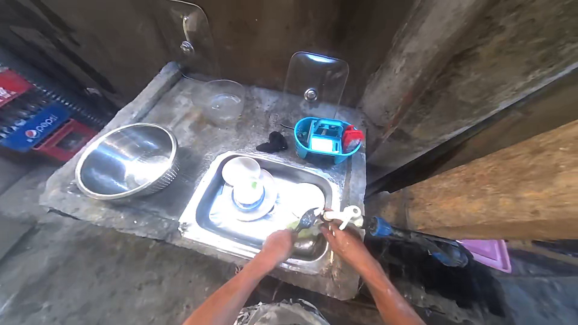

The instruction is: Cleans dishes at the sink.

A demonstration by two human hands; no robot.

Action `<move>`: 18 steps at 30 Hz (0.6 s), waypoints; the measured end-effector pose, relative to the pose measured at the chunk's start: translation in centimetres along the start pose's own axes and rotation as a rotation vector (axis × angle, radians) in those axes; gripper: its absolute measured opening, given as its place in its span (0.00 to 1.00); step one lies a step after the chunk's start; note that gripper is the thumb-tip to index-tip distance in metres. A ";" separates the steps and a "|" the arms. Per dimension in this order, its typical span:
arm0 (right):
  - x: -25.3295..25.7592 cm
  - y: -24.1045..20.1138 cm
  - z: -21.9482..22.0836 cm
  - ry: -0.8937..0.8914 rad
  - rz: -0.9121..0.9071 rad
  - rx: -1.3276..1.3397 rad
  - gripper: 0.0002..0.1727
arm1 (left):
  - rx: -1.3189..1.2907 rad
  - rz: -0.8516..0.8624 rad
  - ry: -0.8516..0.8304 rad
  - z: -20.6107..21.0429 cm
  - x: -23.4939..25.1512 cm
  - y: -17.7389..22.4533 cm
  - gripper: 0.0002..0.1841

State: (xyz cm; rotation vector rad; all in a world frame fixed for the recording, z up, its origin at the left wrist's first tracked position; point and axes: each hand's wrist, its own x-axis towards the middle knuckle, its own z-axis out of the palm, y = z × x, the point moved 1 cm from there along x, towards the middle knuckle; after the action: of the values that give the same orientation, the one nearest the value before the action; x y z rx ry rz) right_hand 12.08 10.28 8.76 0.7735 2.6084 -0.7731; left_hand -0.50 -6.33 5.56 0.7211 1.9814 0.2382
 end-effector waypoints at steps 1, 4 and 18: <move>-0.9 0.6 -1.0 -0.070 -0.003 -0.067 0.29 | 0.166 -0.041 0.016 -0.2 -0.6 0.7 0.23; -3.6 3.1 -3.0 -0.181 0.008 -0.175 0.29 | 0.387 -0.105 0.038 -1.0 -1.3 1.8 0.20; -5.2 -3.2 -9.5 0.517 -0.389 0.018 0.27 | 0.115 0.041 0.299 -4.5 -19.8 -14.8 0.23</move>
State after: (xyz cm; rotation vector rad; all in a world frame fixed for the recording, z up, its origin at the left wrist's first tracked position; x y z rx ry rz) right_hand 13.07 11.38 19.98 0.5236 3.2862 -0.7779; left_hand -3.22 -29.18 15.80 0.8395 2.2803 0.2715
